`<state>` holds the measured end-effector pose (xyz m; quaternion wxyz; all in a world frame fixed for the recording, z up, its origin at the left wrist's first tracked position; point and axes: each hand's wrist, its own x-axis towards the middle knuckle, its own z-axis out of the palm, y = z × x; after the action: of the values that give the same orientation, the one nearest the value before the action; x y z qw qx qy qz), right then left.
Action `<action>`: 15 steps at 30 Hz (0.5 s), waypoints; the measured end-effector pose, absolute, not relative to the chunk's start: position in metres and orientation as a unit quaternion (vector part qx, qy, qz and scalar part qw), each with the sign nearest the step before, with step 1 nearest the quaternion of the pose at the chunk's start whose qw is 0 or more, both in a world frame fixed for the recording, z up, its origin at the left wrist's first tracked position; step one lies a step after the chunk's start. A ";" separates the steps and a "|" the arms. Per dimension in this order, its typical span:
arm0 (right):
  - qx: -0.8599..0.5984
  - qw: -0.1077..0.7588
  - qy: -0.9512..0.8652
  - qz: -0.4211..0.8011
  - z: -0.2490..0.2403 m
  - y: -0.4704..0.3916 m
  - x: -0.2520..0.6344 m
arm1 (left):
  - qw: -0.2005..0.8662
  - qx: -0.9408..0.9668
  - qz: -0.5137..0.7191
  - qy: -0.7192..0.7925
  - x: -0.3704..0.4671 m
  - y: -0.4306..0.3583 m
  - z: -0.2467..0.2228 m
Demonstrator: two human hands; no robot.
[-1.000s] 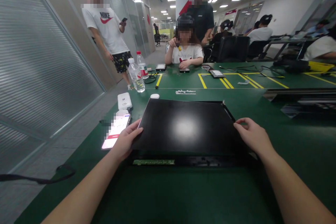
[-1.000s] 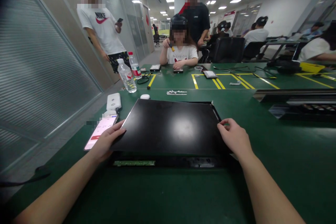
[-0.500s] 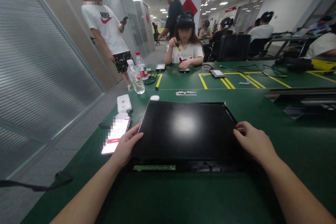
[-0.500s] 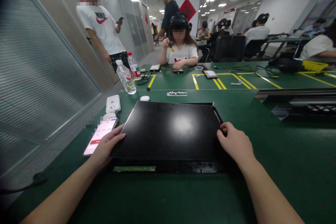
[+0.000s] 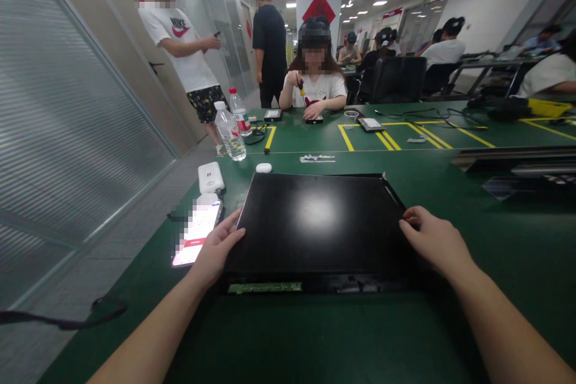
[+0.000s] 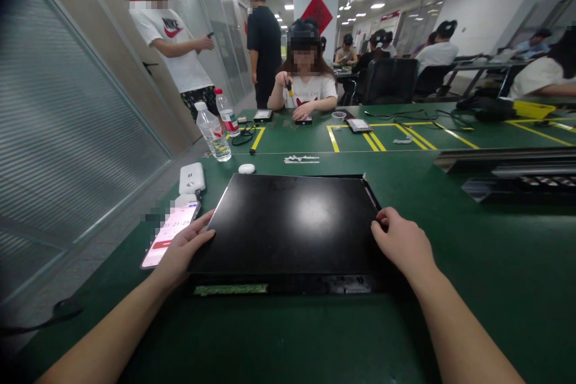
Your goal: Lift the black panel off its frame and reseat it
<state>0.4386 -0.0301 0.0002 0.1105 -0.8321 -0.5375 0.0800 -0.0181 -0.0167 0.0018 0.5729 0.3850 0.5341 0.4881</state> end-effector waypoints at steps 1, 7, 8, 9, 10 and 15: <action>-0.833 0.108 -0.537 0.081 0.000 -0.030 0.439 | 0.574 0.386 0.489 0.532 -0.019 -0.016 0.001; -0.835 0.102 -0.532 0.090 0.003 -0.030 0.439 | 0.573 0.397 0.484 0.528 -0.021 -0.015 -0.002; -0.836 0.103 -0.531 0.091 0.003 -0.030 0.440 | 0.572 0.399 0.483 0.529 -0.021 -0.015 -0.002; -0.837 0.104 -0.529 0.091 0.003 -0.030 0.440 | 0.571 0.400 0.482 0.530 -0.021 -0.015 -0.002; -0.838 0.105 -0.528 0.092 0.003 -0.030 0.440 | 0.571 0.402 0.482 0.529 -0.021 -0.015 -0.002; -0.836 0.125 -0.527 0.087 0.000 -0.029 0.443 | 0.578 0.409 0.486 0.512 -0.019 -0.016 0.000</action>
<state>0.4427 -0.0293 -0.0005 0.1249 -0.8363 -0.5268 0.0867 -0.0187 -0.0157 -0.0004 0.5779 0.4094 0.5119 0.4862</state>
